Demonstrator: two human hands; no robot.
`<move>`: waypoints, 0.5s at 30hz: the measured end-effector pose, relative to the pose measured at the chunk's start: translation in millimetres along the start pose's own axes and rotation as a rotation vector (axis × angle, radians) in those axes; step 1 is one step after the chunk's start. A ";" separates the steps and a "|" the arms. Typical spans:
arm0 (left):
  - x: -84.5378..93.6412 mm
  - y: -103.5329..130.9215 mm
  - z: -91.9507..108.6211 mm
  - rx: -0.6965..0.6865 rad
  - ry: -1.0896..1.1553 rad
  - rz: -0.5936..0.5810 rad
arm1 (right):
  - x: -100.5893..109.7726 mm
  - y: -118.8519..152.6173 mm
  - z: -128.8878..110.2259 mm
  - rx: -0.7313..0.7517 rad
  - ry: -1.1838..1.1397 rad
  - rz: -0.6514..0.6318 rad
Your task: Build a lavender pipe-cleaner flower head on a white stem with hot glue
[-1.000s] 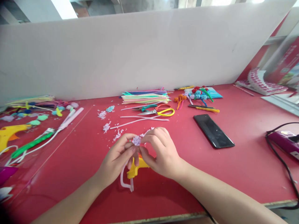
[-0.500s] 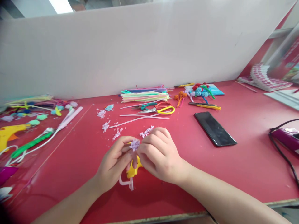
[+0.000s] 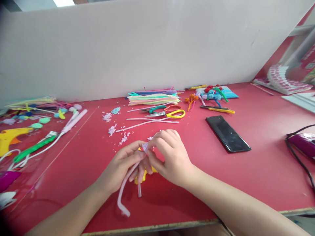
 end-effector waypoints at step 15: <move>2.5 -3.8 -3.1 0.080 0.028 0.048 | -10.6 -1.1 5.5 -0.002 0.022 -0.074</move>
Point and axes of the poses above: each hand's wrist, its own y-axis away from the middle knuckle, its own x-axis out of the back of the hand, z = x × y, the point moved 7 cm from there along -y, towards the middle knuckle, and after that the axes turned 15 degrees about y, right-handed, at the moved point
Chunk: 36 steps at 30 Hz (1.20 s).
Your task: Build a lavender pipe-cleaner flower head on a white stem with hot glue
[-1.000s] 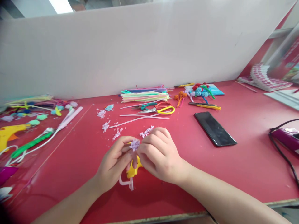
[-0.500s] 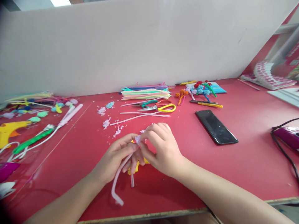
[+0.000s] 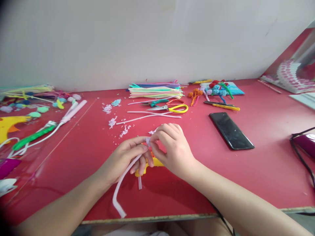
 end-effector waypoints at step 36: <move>5.2 -4.0 -6.8 -0.004 0.011 -0.002 | -6.6 2.3 -1.1 0.007 -0.018 -0.005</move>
Point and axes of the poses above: each hand's wrist, its own y-axis away from the middle knuckle, its own x-axis out of the back of the hand, z = x × y, the point moved 7 cm from there along -y, towards the middle knuckle, and after that the axes turned 15 degrees about y, right-handed, at the moved point
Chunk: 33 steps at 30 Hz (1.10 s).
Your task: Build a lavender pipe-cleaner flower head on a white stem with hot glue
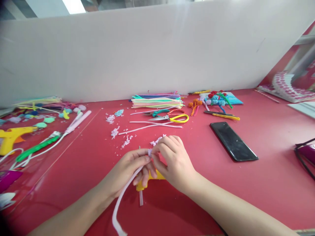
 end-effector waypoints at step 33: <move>39.0 36.6 82.4 -0.857 -0.764 0.433 | -52.2 36.4 -20.7 0.160 0.265 -0.622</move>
Point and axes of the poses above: each hand's wrist, its own y-axis away from the middle knuckle, its own x-axis out of the back of the hand, z = x × y, the point moved 7 cm from there along -y, towards the middle knuckle, and after that the axes turned 15 degrees about y, right-handed, at the moved point
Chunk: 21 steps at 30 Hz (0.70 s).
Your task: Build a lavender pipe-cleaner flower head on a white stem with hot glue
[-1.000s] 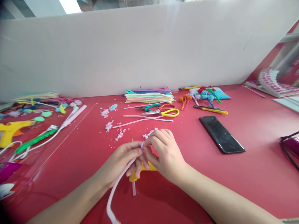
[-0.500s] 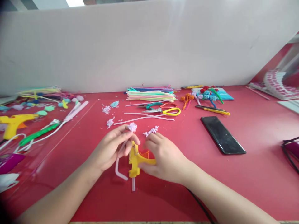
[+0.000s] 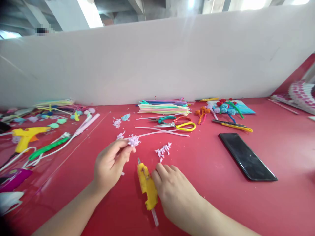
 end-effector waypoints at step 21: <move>-38.3 22.3 -49.3 0.807 0.915 0.116 | 52.5 9.4 38.4 -0.216 -0.411 0.416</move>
Point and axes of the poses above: each hand's wrist, its own y-axis away from the middle knuckle, its own x-axis out of the back of the hand, z = x × y, the point moved 7 cm from there along -y, towards the middle knuckle, and after that the axes turned 15 degrees about y, right-handed, at the moved point
